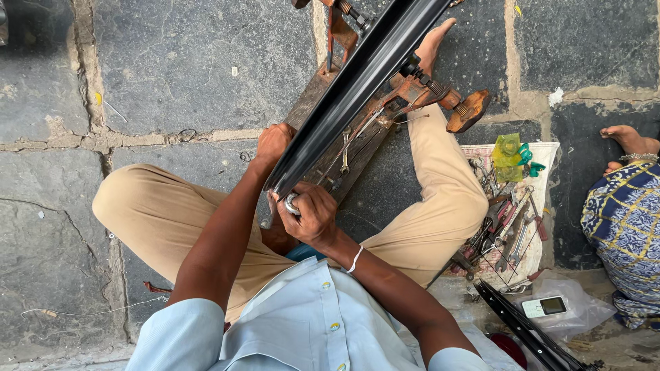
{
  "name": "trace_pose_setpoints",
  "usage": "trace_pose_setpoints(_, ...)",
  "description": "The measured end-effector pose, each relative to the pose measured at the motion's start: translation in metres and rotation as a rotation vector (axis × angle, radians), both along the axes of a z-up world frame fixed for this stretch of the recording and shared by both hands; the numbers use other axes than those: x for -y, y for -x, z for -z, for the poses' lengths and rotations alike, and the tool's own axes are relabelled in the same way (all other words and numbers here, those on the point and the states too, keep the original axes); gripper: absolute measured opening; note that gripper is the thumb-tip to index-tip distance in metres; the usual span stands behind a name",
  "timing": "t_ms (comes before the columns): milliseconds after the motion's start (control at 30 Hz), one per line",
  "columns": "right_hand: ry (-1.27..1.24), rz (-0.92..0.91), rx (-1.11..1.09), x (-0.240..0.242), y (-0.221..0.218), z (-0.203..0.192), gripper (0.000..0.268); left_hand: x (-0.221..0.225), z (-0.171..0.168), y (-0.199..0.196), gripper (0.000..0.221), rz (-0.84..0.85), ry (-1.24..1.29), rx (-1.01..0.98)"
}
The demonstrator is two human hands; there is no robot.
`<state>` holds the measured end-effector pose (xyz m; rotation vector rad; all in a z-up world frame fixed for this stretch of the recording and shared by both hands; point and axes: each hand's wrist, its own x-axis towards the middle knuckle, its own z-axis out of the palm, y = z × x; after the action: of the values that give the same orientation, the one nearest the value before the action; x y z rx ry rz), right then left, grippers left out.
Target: The person threads spokes through a bicycle rim and fastens them to a central hub while sitting on the floor.
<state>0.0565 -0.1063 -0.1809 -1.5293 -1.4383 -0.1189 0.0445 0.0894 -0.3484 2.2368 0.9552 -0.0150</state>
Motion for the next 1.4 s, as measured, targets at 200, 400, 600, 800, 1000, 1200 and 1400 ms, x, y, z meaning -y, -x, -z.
trace_pose_setpoints(200, 0.095, 0.056, 0.043, 0.001, -0.008, 0.040, 0.029, 0.001, 0.008, -0.002, 0.049, -0.041, 0.071, -0.081)
trace_pose_setpoints(400, 0.133, 0.017, 0.040, -0.005, -0.014, 0.028, 0.028, -0.003, 0.020, -0.001, 0.049, -0.043, 0.046, -0.041)
trace_pose_setpoints(600, -0.133, -0.059, -0.324, 0.007, 0.001, -0.094, 0.036, 0.000, 0.010, 0.001, 0.045, -0.010, 0.072, -0.057)
trace_pose_setpoints(800, -0.093, -0.022, -0.297, -0.012, -0.004, -0.128, 0.035, -0.008, 0.046, 0.012, 0.038, 0.073, -0.054, 0.135)
trace_pose_setpoints(1000, -0.173, -0.016, -0.142, -0.002, -0.002, -0.095, 0.037, -0.004, 0.082, 0.029, 0.019, 0.227, -0.249, 0.307)
trace_pose_setpoints(1200, 0.060, -0.003, 0.001, 0.000, -0.005, 0.010, 0.023, -0.012, 0.092, 0.027, 0.018, 0.221, -0.251, 0.381)
trace_pose_setpoints(1400, 0.096, 0.026, 0.083, -0.002, -0.019, 0.062, 0.023, -0.010, 0.081, 0.030, 0.017, 0.207, -0.224, 0.337)
